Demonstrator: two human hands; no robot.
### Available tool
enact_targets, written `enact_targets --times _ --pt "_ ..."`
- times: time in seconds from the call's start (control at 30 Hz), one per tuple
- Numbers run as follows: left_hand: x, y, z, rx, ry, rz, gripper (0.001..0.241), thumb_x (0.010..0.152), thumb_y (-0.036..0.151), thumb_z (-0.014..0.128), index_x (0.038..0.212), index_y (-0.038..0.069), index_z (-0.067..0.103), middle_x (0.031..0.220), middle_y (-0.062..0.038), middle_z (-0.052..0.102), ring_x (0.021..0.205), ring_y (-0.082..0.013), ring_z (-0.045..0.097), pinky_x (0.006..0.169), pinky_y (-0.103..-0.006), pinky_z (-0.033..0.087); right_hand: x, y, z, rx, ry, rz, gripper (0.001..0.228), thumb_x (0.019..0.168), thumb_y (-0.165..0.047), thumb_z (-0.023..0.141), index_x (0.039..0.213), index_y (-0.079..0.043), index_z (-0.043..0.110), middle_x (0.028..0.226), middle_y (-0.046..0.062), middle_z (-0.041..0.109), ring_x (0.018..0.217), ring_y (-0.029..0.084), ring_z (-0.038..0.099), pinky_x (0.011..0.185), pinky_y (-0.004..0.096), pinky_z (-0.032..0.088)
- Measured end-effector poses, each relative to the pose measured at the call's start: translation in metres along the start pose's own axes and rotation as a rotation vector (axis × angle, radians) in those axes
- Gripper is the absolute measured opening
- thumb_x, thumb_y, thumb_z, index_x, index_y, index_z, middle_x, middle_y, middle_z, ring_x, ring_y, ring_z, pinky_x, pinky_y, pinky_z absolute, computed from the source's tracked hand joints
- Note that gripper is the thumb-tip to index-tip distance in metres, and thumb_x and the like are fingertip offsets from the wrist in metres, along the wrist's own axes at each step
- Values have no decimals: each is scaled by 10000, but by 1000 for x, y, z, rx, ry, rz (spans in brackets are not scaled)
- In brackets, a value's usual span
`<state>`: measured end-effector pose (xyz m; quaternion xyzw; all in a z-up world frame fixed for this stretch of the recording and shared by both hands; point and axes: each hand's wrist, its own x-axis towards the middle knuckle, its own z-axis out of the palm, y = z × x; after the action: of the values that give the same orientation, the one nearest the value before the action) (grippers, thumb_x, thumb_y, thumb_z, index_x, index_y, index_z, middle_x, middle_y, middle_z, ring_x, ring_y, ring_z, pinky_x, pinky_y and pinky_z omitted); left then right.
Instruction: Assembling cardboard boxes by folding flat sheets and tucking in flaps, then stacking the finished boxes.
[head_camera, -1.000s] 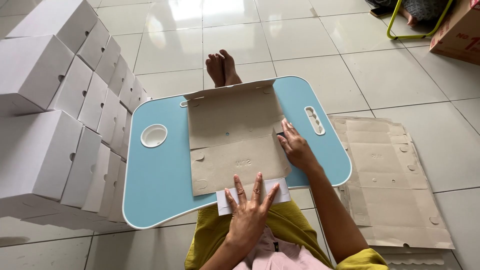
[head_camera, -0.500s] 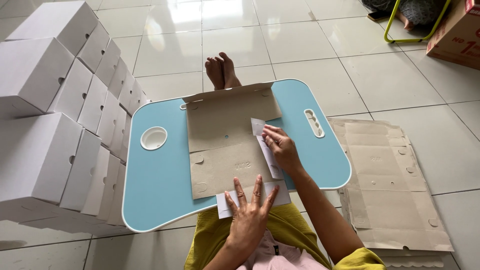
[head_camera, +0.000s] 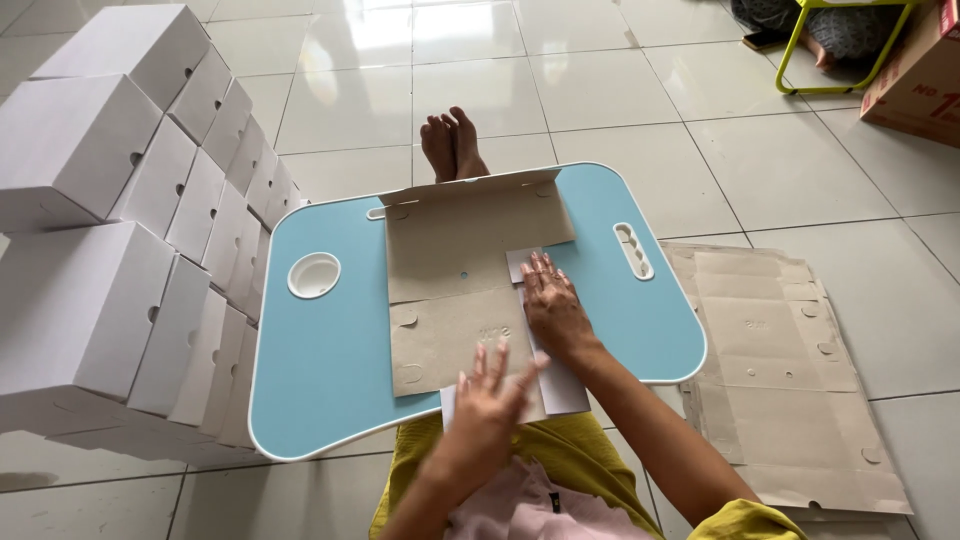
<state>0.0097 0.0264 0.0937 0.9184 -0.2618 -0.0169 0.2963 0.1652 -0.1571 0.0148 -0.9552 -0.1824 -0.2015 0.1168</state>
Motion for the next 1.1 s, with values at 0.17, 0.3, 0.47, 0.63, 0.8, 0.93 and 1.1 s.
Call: enact_targets --times 0.17,0.3,0.47,0.63,0.8,0.93,1.1 --pt "-6 -150 -24 572 406 -151 800 794 -69 490 1568 78 352 1662 -229 240 1532 -429 225 1198 -552 301 -1 -2 -3 -63 -36 -2 463 1006 -114 474 1442 34 526 1513 290 480 1420 402 457 1152 503 398" --pt "-3 -190 -31 520 134 -438 554 1043 344 440 1580 223 374 1691 -103 239 1562 -361 156 1178 -636 262 -4 2 5 -83 -36 32 472 1028 -184 466 1469 -30 536 1518 251 509 1434 373 464 1131 496 428" --pt "13 -213 -28 418 82 -355 557 1027 327 457 1571 228 384 1708 -125 180 1565 -388 128 1166 -707 198 -2 1 3 -71 -49 47 480 1036 -192 452 1486 -39 524 1538 238 492 1448 364 448 1143 493 415" --pt "35 -170 -31 155 160 -239 624 1042 247 394 1632 136 223 1702 -148 172 1558 -366 135 1172 -676 197 -3 3 5 -73 -58 53 481 1044 -205 432 1492 -53 519 1561 228 468 1462 361 429 1152 492 404" --pt "74 -138 -5 323 172 -122 656 1079 507 303 1633 165 230 1685 -139 223 1555 -346 161 1168 -641 247 -1 1 5 -79 -49 49 471 1047 -203 442 1481 -42 530 1547 234 485 1458 362 437 1156 494 402" --pt "97 -116 -2 430 4 -145 734 1047 608 281 1614 140 277 1680 -183 209 1561 -357 143 1198 -618 207 1 1 5 -95 -142 77 508 1055 -218 361 1529 -62 460 1604 220 402 1495 339 372 1185 484 360" --pt "108 -79 -9 429 -136 -158 766 993 686 133 1631 267 193 1694 -171 147 1559 -387 89 1208 -630 130 0 -5 -1 -160 -113 32 503 1040 -214 412 1510 -45 477 1596 207 427 1494 320 384 1184 477 358"
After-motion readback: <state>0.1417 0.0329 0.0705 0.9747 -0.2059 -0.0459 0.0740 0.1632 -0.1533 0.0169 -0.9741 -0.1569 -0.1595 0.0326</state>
